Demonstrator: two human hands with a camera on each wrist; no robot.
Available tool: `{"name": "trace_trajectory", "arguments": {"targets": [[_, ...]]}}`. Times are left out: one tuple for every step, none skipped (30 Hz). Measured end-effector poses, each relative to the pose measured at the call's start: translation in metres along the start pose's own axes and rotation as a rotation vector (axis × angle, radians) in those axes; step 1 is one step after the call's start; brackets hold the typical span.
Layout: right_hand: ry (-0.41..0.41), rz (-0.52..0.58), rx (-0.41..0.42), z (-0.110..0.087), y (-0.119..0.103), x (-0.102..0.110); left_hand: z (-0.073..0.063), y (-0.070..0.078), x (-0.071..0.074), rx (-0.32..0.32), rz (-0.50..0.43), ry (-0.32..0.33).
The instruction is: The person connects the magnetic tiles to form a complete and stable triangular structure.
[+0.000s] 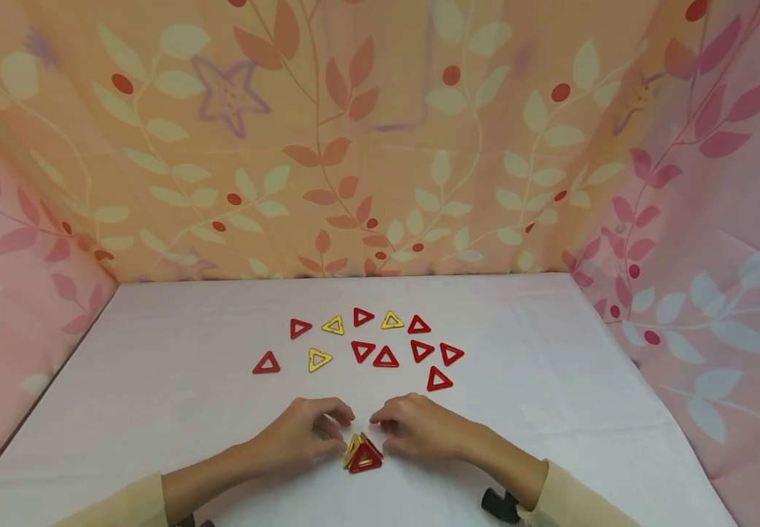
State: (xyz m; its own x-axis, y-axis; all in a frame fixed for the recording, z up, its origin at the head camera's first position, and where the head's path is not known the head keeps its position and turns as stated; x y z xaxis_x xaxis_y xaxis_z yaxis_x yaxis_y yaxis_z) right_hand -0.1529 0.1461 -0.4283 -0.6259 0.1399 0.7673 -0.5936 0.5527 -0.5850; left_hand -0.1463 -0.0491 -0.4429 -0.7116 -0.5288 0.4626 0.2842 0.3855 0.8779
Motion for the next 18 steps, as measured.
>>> {"name": "trace_trajectory", "arguments": {"targets": [[0.018, -0.001, -0.009, -0.002, 0.004, 0.004, 0.0, -0.001, 0.005, 0.006, 0.018, 0.018], [0.038, -0.001, -0.017, -0.004, 0.008, 0.009, 0.0, -0.003, 0.01, 0.012, 0.038, 0.036], [0.061, -0.006, -0.022, -0.006, 0.014, 0.014, 0.0, -0.004, 0.016, 0.018, 0.06, 0.057], [0.082, -0.01, -0.029, -0.008, 0.019, 0.02, -0.001, -0.006, 0.022, 0.022, 0.084, 0.08], [0.104, -0.013, -0.038, -0.01, 0.025, 0.025, -0.001, -0.008, 0.029, 0.025, 0.109, 0.106], [0.127, -0.019, -0.048, -0.013, 0.032, 0.031, -0.002, -0.009, 0.035, 0.025, 0.128, 0.133], [0.15, -0.03, -0.061, -0.015, 0.038, 0.036, -0.003, -0.011, 0.042, 0.026, 0.144, 0.16], [0.164, -0.033, -0.078, -0.018, 0.044, 0.04, -0.004, -0.012, 0.048, 0.025, 0.16, 0.182], [0.178, -0.033, -0.097, -0.021, 0.05, 0.044, -0.005, -0.014, 0.054, 0.027, 0.172, 0.205], [0.189, -0.031, -0.117, -0.024, 0.054, 0.048, -0.005, -0.016, 0.06, 0.028, 0.183, 0.227], [0.203, -0.027, -0.137, -0.026, 0.059, 0.051, -0.006, -0.018, 0.065, 0.034, 0.194, 0.249], [0.212, -0.025, -0.154, -0.028, 0.063, 0.053, -0.006, -0.021, 0.07, 0.043, 0.209, 0.27], [0.217, -0.019, -0.168, -0.03, 0.066, 0.056, -0.006, -0.023, 0.074, 0.053, 0.225, 0.287], [0.221, -0.015, -0.179, -0.032, 0.069, 0.058, -0.005, -0.026, 0.079, 0.065, 0.239, 0.303], [0.227, -0.01, -0.189, -0.033, 0.072, 0.059, -0.005, -0.029, 0.083, 0.08, 0.246, 0.319], [0.228, -0.008, -0.197, -0.034, 0.074, 0.06, -0.005, -0.031, 0.086, 0.095, 0.254, 0.336], [0.225, -0.009, -0.206, -0.034, 0.077, 0.061, -0.005, -0.034, 0.089, 0.11, 0.257, 0.352], [0.219, -0.008, -0.21, -0.035, 0.079, 0.061, -0.005, -0.036, 0.091, 0.127, 0.256, 0.364]]}}
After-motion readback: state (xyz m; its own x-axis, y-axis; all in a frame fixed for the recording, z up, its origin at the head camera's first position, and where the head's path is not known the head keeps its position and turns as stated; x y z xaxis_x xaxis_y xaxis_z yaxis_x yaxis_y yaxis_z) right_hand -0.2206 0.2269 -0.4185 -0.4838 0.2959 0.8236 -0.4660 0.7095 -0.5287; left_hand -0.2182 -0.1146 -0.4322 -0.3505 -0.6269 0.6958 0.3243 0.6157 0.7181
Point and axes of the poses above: each hand's wrist, its own z-axis towards the middle knuckle, its own x-axis out of the back of the hand, y = z × x, the point moved 5 cm from there along z, towards the middle knuckle, and after that the axes turned 13 degrees about -y, right-handed, at the moved point
